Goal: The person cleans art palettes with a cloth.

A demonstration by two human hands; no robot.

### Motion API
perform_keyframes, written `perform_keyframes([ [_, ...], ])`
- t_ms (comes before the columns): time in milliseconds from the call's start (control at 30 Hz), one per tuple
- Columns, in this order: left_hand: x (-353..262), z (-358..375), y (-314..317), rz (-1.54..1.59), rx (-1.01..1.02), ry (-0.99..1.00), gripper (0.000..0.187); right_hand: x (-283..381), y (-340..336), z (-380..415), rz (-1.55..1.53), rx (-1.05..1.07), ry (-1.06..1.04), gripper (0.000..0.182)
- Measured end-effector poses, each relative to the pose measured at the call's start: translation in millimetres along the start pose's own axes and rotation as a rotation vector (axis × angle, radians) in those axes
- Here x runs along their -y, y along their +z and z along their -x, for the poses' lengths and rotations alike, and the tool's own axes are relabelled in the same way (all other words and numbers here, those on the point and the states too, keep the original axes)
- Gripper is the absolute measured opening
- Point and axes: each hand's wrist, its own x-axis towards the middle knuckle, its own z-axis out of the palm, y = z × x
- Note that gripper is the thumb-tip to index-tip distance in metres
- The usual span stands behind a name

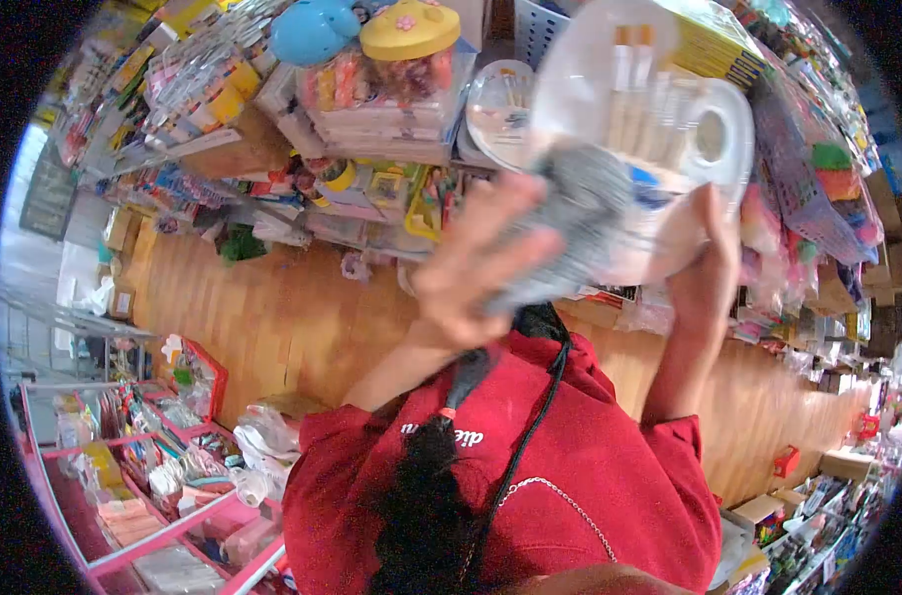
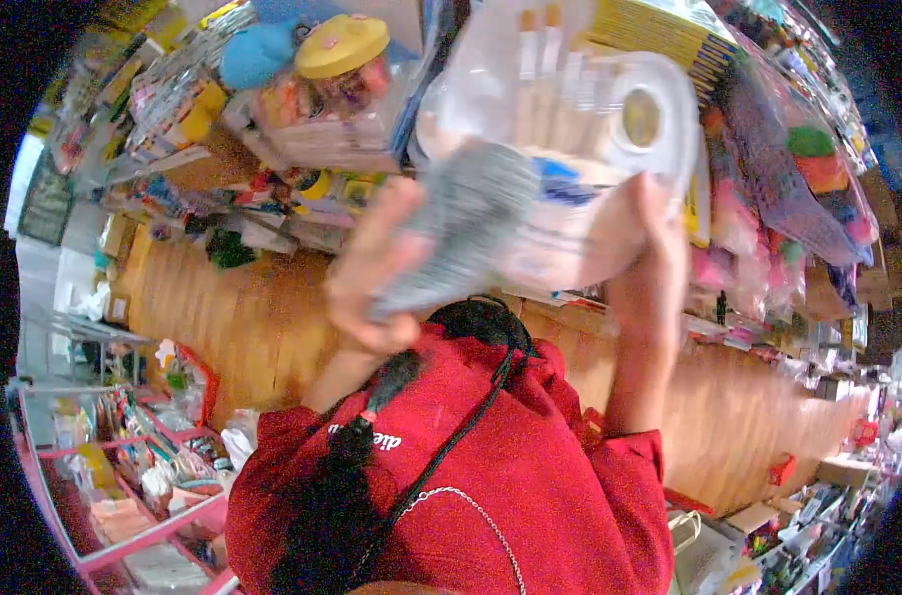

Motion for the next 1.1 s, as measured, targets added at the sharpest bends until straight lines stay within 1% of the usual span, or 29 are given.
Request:
perform_keyframes([
  [67,-22.4,-8.4,21.5,-0.457,0.397,-0.054,0.050,-33.5,17.9,7.7,-0.098,0.122,0.124,0.045],
  [133,-18.2,-3.8,28.7,-0.596,0.424,-0.084,0.054,-52.7,37.3,11.6,-0.074,0.135,0.118,0.047],
  [167,-13.9,-3.4,27.8,-0.664,0.438,-0.096,0.056,-51.5,39.9,10.9,-0.163,0.207,0.203,0.048],
  [267,-6.8,-4.6,20.0,-0.792,0.431,-0.017,0.058,-58.2,48.0,12.6,-0.305,0.255,0.162,0.050],
  [300,-8.0,-6.3,19.0,-0.790,0.428,-0.045,0.061,-58.2,49.5,12.4,-0.260,0.265,0.169,0.054],
  [400,-9.7,-16.6,16.2,-0.820,0.268,-0.148,0.058,-63.5,67.2,20.2,-0.251,0.193,0.194,0.062],
  [433,-12.6,-24.5,9.7,-0.819,0.249,-0.186,0.055,-69.8,65.0,21.8,-0.224,0.209,0.197,0.063],
  [467,-11.6,-29.8,4.7,-0.787,0.189,-0.194,0.055,-74.4,55.8,25.8,-0.164,0.363,0.206,0.062],
  [533,-7.0,-37.8,-4.8,-0.717,0.069,-0.212,0.054,-84.3,50.5,33.2,0.017,0.411,0.128,0.061],
  [567,-5.3,-42.9,-11.7,-0.818,0.060,-0.210,0.059,-79.0,61.2,41.6,0.092,0.290,0.128,0.058],
  [667,9.8,-39.7,-31.4,-0.556,-0.111,-0.296,0.061,-78.4,47.1,43.0,0.257,0.383,0.044,0.054],
  [700,11.2,-38.0,-34.7,-0.519,-0.147,-0.315,0.064,-77.7,48.8,42.6,0.197,0.313,0.058,0.052],
  [800,8.1,-14.7,-24.8,-0.564,-0.100,-0.310,0.064,-74.0,34.7,29.1,0.218,0.350,-0.119,0.050],
  [833,-2.6,-8.5,-16.0,-0.569,-0.049,-0.320,0.062,-73.9,37.8,24.9,0.173,0.250,-0.119,0.049],
  [900,-15.0,11.2,1.4,-0.578,0.151,-0.276,0.056,-73.7,44.0,16.5,0.080,0.050,-0.130,0.048],
  [933,-22.3,14.7,10.1,-0.603,0.263,-0.255,0.052,-73.8,42.8,13.2,0.006,0.050,-0.099,0.049],
  [967,-24.2,13.7,17.2,-0.678,0.273,-0.229,0.051,-78.6,43.3,12.8,-0.111,0.075,-0.044,0.050],
  [1000,-26.5,10.6,24.2,-0.754,0.280,-0.204,0.051,-97.9,30.4,11.6,-0.029,0.086,-0.085,0.047],
  [1033,-28.9,6.4,27.6,-0.831,0.284,-0.179,0.051,-113.2,22.9,13.2,0.408,0.073,-0.363,0.044],
  [1067,-26.9,-4.0,24.6,-0.742,0.234,-0.235,0.052,-116.8,23.8,15.3,0.847,0.059,-0.640,0.044],
  [1100,-24.4,-16.3,19.4,-0.814,0.201,-0.231,0.050,-114.8,26.1,22.8,0.502,0.200,-0.425,0.042],
])
